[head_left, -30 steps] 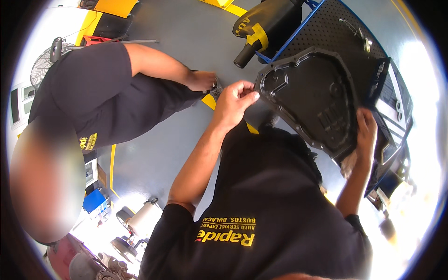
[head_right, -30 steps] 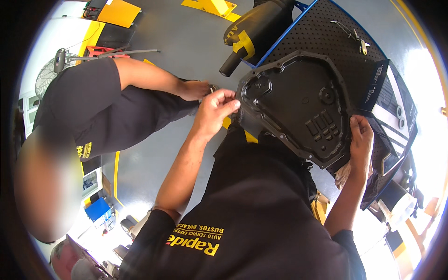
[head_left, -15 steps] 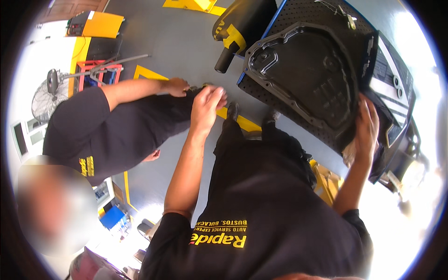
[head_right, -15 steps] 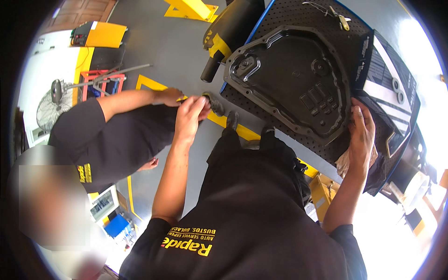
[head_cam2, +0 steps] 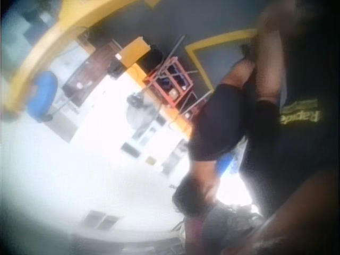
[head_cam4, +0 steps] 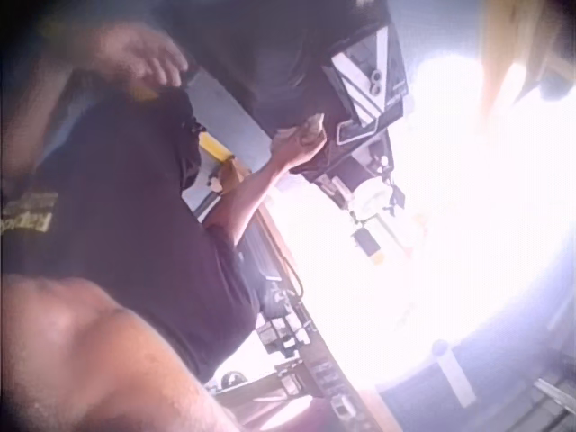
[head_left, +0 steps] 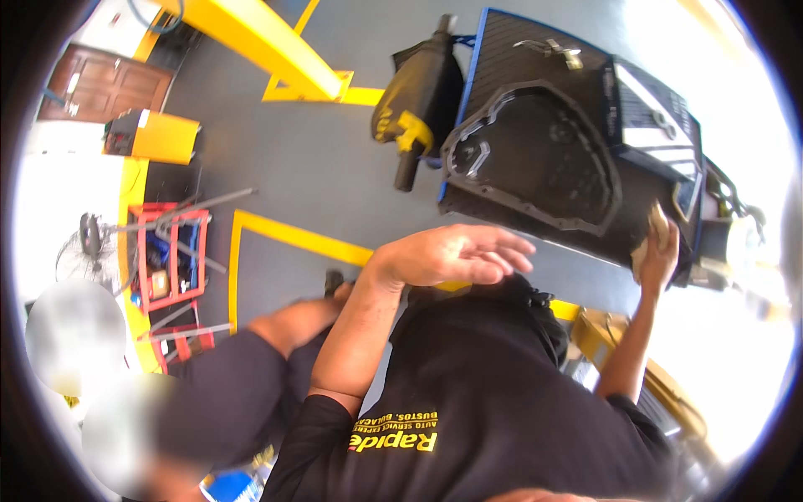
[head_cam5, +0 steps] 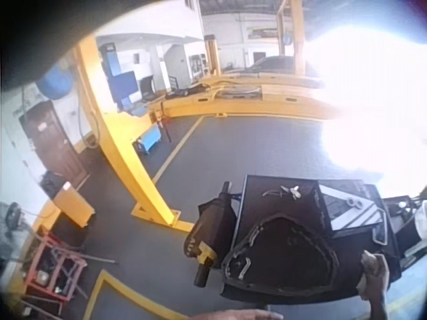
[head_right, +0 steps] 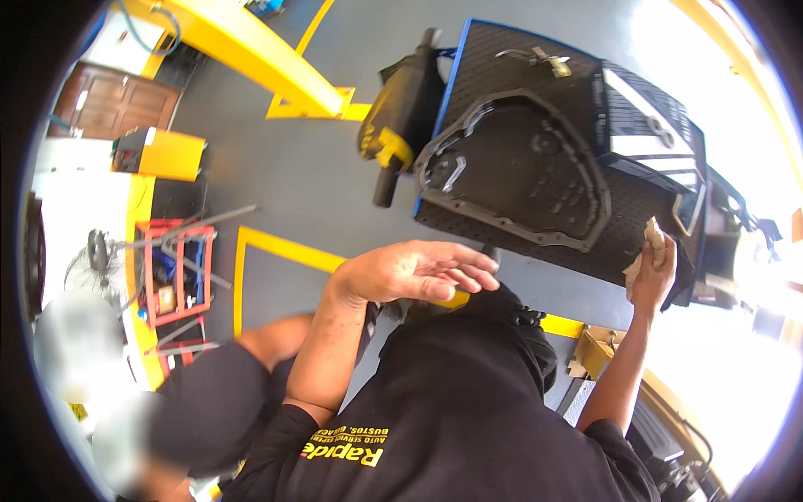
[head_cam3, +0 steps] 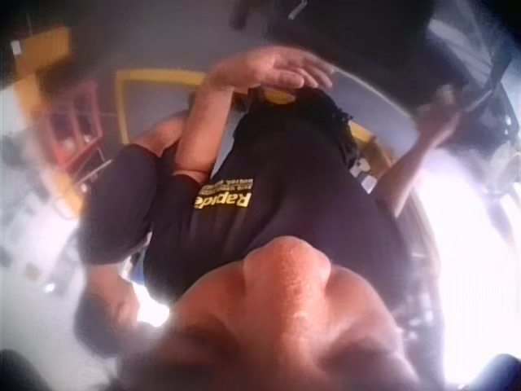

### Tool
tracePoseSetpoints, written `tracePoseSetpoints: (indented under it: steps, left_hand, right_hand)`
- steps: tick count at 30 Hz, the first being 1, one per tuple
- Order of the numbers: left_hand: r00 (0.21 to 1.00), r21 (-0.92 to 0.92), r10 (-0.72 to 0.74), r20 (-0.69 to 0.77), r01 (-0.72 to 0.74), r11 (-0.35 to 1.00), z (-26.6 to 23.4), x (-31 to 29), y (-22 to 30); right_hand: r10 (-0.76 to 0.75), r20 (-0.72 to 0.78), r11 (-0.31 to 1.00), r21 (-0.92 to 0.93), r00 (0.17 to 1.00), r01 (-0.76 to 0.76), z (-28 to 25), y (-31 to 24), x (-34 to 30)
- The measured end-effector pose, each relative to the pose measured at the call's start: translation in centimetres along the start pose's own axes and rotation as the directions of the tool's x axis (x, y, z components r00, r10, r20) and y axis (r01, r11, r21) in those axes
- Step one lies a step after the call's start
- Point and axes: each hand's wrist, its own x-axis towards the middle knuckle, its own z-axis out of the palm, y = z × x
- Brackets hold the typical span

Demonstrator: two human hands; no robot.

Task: The person retrieves a small metal ring and wipes it with a cloth, then places it into a black plastic housing. They open a box, remove a yellow plastic bag, and take out a silver metal part. The person wipes the metal part and positions it under a lifted vehicle.

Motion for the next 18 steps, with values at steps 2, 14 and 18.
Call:
tracePoseSetpoints:
  steps: [2, 14, 18]
  left_hand:
    - [0.998, -0.041, 0.068, 0.000, -0.068, 0.997, 1.4, 4.5, 1.7]
    - [0.932, 0.224, -0.042, 0.360, -0.043, 0.974, 14.6, 21.2, -4.1]
    - [0.926, 0.130, -0.149, 0.347, 0.110, 0.985, 12.9, 23.9, -1.5]
  right_hand:
    - [0.107, 0.055, 0.817, 0.564, 0.993, -0.119, -3.1, -3.2, -0.2]
    - [-0.066, -0.134, 0.821, 0.555, 0.989, 0.130, -5.3, -6.4, -5.0]
    - [0.215, 0.015, 0.553, 0.822, 0.976, -0.135, -7.5, -4.6, -2.5]
